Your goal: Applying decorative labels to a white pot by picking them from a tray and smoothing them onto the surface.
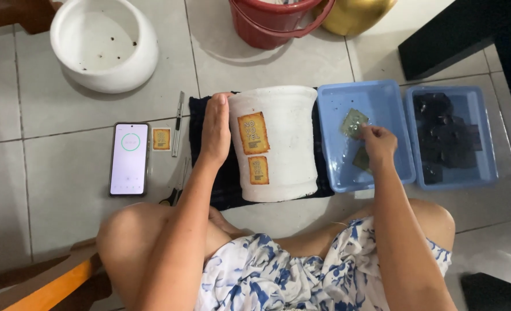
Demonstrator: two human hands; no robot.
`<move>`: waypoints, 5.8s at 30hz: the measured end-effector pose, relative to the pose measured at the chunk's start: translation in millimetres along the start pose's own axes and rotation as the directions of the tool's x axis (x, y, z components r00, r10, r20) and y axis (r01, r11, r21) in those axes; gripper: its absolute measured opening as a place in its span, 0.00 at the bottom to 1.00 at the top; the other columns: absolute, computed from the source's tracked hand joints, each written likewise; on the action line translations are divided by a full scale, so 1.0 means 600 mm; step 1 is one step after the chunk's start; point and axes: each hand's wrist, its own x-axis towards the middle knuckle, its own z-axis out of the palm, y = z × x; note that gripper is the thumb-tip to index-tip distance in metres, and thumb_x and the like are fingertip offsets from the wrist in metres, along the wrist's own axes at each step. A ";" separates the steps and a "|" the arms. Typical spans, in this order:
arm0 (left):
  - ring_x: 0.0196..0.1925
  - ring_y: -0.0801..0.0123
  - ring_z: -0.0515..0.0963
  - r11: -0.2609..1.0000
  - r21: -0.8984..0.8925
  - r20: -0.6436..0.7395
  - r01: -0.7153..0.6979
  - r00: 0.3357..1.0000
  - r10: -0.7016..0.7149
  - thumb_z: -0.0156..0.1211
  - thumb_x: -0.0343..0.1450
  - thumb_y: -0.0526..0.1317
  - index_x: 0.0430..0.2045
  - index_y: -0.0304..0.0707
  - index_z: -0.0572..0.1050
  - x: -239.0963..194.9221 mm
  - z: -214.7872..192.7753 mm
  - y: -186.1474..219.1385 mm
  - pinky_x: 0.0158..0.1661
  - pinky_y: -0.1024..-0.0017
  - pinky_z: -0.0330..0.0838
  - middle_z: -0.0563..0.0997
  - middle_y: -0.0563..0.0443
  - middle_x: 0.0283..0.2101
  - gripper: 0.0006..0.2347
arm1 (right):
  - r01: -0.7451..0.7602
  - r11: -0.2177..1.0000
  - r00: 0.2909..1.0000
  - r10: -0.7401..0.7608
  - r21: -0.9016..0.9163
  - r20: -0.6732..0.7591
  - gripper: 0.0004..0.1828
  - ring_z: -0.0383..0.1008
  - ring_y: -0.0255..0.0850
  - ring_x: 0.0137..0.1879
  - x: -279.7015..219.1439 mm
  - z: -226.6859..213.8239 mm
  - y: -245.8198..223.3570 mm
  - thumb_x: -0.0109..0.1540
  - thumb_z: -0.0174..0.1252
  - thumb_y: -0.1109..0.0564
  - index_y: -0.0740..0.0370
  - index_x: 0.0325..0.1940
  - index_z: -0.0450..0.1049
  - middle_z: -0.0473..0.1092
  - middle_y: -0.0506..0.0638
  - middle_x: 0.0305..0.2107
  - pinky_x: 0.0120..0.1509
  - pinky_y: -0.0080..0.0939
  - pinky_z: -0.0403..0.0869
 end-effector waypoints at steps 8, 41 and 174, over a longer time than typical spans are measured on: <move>0.46 0.55 0.66 0.999 -0.013 0.026 -0.035 0.999 0.035 0.23 0.72 0.60 0.44 0.39 0.64 -0.003 0.001 0.008 0.52 0.62 0.57 0.65 0.42 0.39 0.26 | 0.232 0.956 0.969 -0.243 -0.179 -0.040 0.06 0.72 0.52 0.35 -0.020 -0.023 -0.009 0.56 0.61 0.52 0.54 0.34 0.76 0.71 0.52 0.22 0.38 0.48 0.68; 0.51 0.48 0.68 0.990 -0.074 0.036 -0.117 0.992 0.120 0.38 0.72 0.58 0.47 0.39 0.65 0.004 0.004 -0.013 0.54 0.56 0.58 0.66 0.37 0.46 0.22 | 0.772 0.596 0.580 -0.803 0.224 0.137 0.14 0.62 0.44 0.54 -0.337 -0.118 -0.264 0.63 0.49 0.62 0.60 0.53 0.70 0.64 0.55 0.48 0.58 0.43 0.61; 0.45 0.49 0.72 0.630 0.754 0.168 0.188 0.871 -0.461 0.51 0.69 0.47 0.43 0.37 0.68 0.041 -0.014 -0.098 0.40 0.57 0.69 0.71 0.41 0.44 0.15 | 0.442 0.890 0.735 -0.433 0.115 0.521 0.11 0.77 0.30 0.45 -0.015 0.060 -0.624 0.61 0.48 0.54 0.56 0.46 0.67 0.74 0.45 0.39 0.47 0.26 0.78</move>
